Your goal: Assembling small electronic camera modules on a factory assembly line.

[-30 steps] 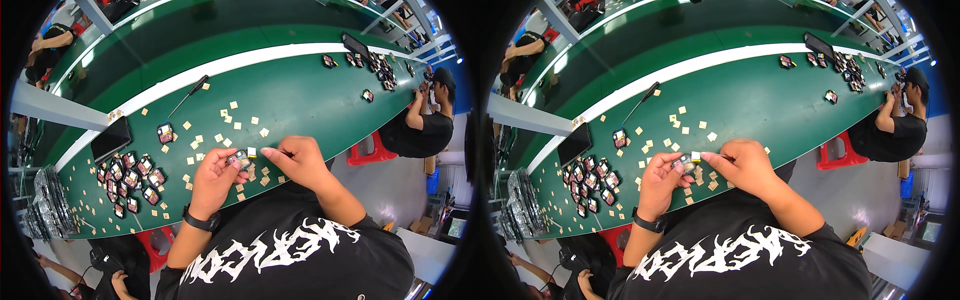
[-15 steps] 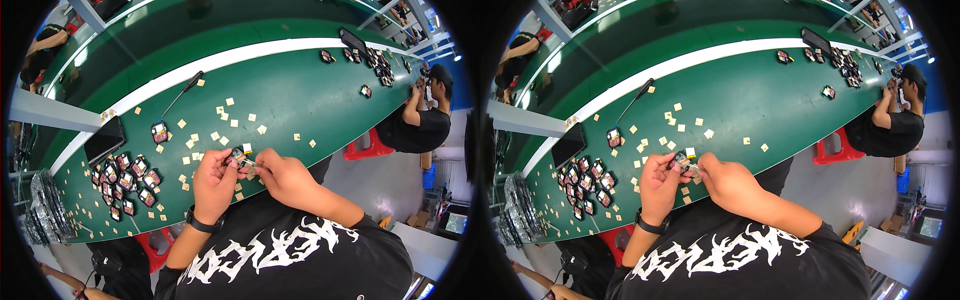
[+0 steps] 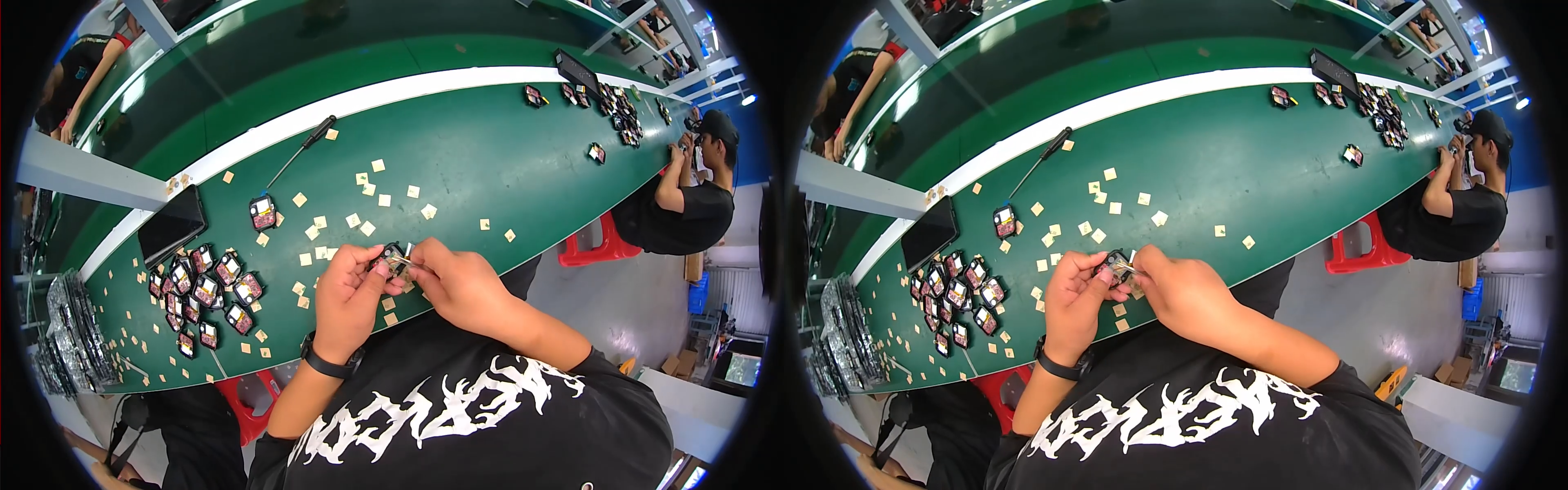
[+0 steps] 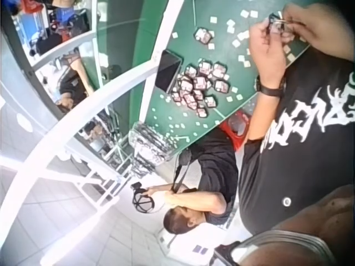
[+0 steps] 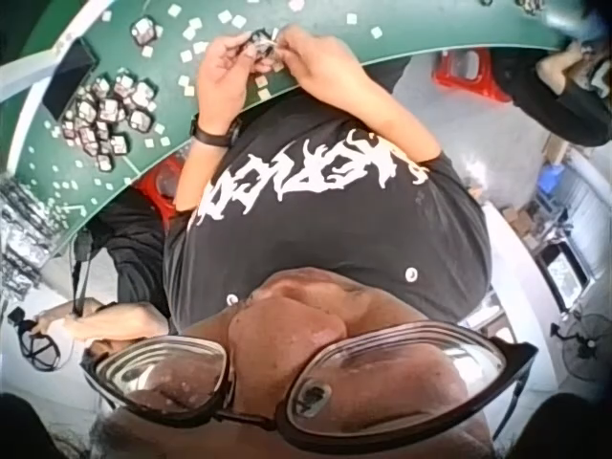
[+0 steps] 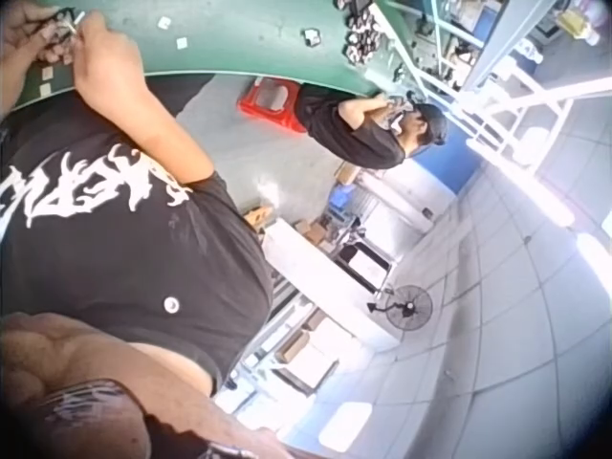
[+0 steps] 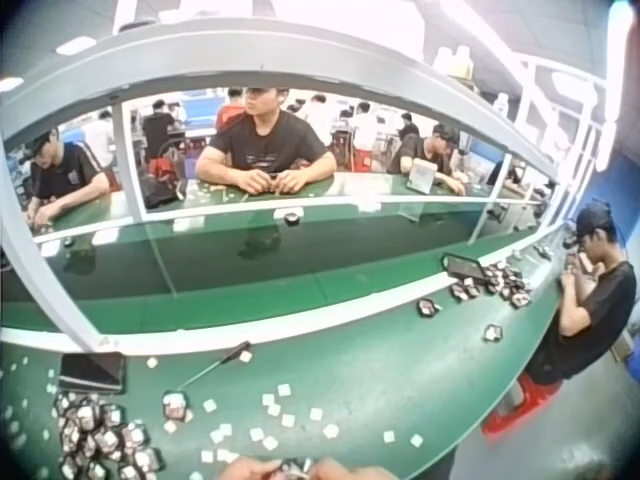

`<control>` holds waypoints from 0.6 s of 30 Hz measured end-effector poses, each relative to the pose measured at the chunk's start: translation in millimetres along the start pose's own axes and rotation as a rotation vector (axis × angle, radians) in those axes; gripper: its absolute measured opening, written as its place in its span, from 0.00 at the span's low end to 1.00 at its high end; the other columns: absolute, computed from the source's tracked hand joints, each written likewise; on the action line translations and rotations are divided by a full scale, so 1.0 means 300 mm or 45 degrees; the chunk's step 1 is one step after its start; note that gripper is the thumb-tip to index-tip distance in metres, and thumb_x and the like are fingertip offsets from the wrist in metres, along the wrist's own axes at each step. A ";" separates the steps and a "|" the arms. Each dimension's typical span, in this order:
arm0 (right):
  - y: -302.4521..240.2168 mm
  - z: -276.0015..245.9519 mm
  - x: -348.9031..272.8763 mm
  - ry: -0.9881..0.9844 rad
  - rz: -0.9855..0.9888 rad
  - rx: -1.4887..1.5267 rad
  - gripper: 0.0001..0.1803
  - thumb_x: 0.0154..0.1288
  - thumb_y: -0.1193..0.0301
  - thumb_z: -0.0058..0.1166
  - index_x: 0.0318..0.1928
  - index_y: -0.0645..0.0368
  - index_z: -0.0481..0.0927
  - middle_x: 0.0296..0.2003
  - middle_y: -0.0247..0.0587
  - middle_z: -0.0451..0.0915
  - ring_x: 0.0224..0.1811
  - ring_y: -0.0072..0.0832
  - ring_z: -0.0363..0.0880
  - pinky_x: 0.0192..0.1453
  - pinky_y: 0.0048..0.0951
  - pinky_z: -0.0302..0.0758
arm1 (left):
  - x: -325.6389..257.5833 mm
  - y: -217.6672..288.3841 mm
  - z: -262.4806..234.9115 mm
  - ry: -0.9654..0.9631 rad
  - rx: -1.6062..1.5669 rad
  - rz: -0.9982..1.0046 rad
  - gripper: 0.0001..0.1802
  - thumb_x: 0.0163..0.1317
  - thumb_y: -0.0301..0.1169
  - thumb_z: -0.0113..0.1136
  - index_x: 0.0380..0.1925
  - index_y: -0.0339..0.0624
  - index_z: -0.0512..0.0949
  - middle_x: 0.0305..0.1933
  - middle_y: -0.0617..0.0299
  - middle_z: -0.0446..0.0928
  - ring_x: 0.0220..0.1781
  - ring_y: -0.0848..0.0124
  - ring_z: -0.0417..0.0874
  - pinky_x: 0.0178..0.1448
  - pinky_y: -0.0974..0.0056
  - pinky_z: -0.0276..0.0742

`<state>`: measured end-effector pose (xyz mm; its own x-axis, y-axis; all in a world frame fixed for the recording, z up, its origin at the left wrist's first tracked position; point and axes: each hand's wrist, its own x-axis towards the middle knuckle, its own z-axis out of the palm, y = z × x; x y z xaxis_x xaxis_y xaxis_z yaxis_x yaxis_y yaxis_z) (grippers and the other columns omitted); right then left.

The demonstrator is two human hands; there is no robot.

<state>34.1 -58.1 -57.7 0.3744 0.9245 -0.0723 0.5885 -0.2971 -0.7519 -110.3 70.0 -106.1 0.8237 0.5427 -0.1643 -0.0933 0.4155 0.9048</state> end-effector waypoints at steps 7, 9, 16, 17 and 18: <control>-0.002 -0.001 -0.007 0.141 0.164 0.291 0.12 0.72 0.75 0.58 0.51 0.61 0.72 0.25 0.47 0.82 0.23 0.41 0.83 0.27 0.38 0.74 | 0.005 0.018 0.001 0.056 -0.158 -0.103 0.10 0.75 0.21 0.52 0.54 0.33 0.70 0.49 0.49 0.82 0.41 0.68 0.88 0.44 0.68 0.87; 0.002 0.001 -0.001 0.200 0.195 0.364 0.13 0.73 0.74 0.59 0.52 0.62 0.73 0.25 0.43 0.81 0.23 0.33 0.81 0.27 0.33 0.73 | -0.002 0.013 0.015 0.091 -0.052 -0.040 0.11 0.75 0.20 0.52 0.54 0.33 0.70 0.49 0.49 0.82 0.41 0.68 0.88 0.43 0.68 0.87; 0.033 0.009 0.046 0.041 0.387 0.840 0.13 0.72 0.72 0.64 0.49 0.67 0.78 0.29 0.28 0.78 0.29 0.11 0.73 0.31 0.20 0.70 | -0.009 0.001 0.031 0.081 0.030 0.035 0.13 0.73 0.17 0.53 0.55 0.32 0.70 0.49 0.50 0.82 0.43 0.69 0.88 0.43 0.69 0.86; 0.040 0.013 0.044 0.038 0.388 0.840 0.13 0.72 0.72 0.64 0.49 0.67 0.78 0.29 0.28 0.78 0.29 0.11 0.73 0.31 0.20 0.70 | -0.007 0.006 0.038 0.088 0.026 0.027 0.14 0.73 0.17 0.53 0.56 0.31 0.70 0.49 0.50 0.82 0.44 0.69 0.87 0.44 0.68 0.86; 0.053 0.019 0.044 0.031 0.384 0.873 0.13 0.71 0.72 0.64 0.49 0.68 0.78 0.29 0.28 0.78 0.29 0.11 0.72 0.31 0.20 0.70 | -0.004 0.014 0.041 0.096 0.023 0.020 0.15 0.73 0.16 0.52 0.58 0.30 0.70 0.50 0.50 0.82 0.44 0.69 0.87 0.45 0.68 0.86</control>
<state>44.1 -49.1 -74.3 0.4691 0.8185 -0.3316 -0.1175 -0.3143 -0.9420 -104.8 62.1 -97.4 0.7774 0.6031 -0.1786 -0.0952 0.3935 0.9144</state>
